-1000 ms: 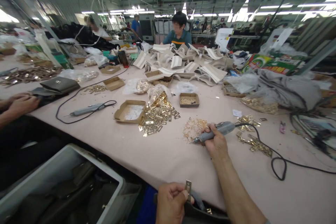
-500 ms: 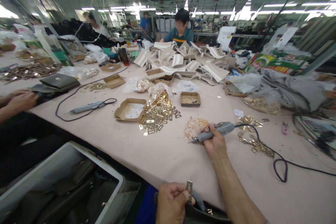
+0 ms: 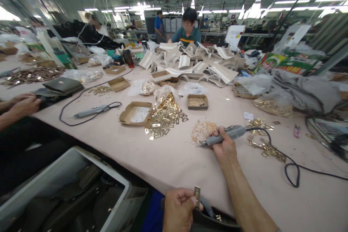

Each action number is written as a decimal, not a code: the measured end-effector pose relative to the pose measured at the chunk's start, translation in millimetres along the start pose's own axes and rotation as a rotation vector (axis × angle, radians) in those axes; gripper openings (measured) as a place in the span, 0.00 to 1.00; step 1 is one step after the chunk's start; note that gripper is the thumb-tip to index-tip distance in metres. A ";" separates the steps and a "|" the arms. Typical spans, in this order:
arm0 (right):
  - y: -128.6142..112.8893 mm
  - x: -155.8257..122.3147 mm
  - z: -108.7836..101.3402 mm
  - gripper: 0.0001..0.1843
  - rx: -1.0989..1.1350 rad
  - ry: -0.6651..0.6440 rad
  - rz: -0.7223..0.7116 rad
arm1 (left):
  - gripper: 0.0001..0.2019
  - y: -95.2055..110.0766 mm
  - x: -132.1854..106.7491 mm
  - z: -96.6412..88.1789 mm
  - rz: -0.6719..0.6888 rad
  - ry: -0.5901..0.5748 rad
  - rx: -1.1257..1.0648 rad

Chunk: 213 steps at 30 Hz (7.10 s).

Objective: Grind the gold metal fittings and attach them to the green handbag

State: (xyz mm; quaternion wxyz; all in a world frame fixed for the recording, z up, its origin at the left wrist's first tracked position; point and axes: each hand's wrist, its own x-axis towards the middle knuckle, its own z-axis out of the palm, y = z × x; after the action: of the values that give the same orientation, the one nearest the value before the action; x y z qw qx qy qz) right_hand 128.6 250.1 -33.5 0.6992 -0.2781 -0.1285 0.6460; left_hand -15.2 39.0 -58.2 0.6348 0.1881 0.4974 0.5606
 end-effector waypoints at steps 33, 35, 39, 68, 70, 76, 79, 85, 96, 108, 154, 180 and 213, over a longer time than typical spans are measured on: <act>1.7 -2.5 7.9 0.24 -0.024 0.014 -0.037 | 0.08 0.5 0.0 1.3 0.007 -0.006 -0.006; 2.3 -2.2 8.1 0.24 -0.026 0.008 -0.036 | 0.09 -1.4 1.2 0.9 0.011 0.010 -0.004; 3.9 -1.0 6.9 0.23 -0.032 0.000 -0.038 | 0.09 -2.7 2.2 -0.9 0.000 0.009 0.006; -52.8 -139.7 39.9 0.17 -0.352 -0.062 -0.056 | 0.08 15.1 -23.2 12.6 0.070 0.038 0.361; -48.5 -145.1 39.6 0.17 -0.363 -0.061 -0.067 | 0.09 15.6 -25.0 13.7 0.087 0.033 0.361; -38.4 -147.9 37.6 0.18 -0.364 -0.040 -0.077 | 0.09 21.6 -29.9 16.0 0.125 0.044 0.445; -36.2 -148.0 36.7 0.18 -0.375 -0.037 -0.094 | 0.10 22.5 -31.1 17.1 0.124 0.043 0.420; -34.6 -147.1 37.0 0.19 -0.392 -0.036 -0.104 | 0.10 22.0 -31.6 18.6 0.125 0.049 0.427; -30.5 -151.1 39.3 0.19 -0.419 -0.015 -0.155 | 0.09 21.0 -31.3 17.5 0.140 0.041 0.437; -24.4 -174.6 50.8 0.15 -0.658 -0.082 -0.355 | 0.10 16.0 -32.1 18.5 0.125 0.068 0.497; -97.5 -162.4 30.1 0.14 -0.259 -0.341 -0.245 | 0.06 -2.2 -62.2 33.5 0.847 0.096 1.101; -70.8 -80.4 7.1 0.16 0.072 0.108 -0.112 | 0.22 -28.3 -60.1 -8.0 0.379 -0.253 0.649; 0.4 -44.3 -4.0 0.22 -0.063 0.164 -0.188 | 0.23 -35.8 -36.9 -6.3 0.163 -0.042 0.401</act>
State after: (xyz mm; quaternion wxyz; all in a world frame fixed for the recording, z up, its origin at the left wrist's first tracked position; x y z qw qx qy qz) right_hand 124.6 206.1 -29.1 0.7558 -0.3385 -0.1169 0.5482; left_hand 2.9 -6.9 -74.0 0.5473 0.3618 0.5689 0.4959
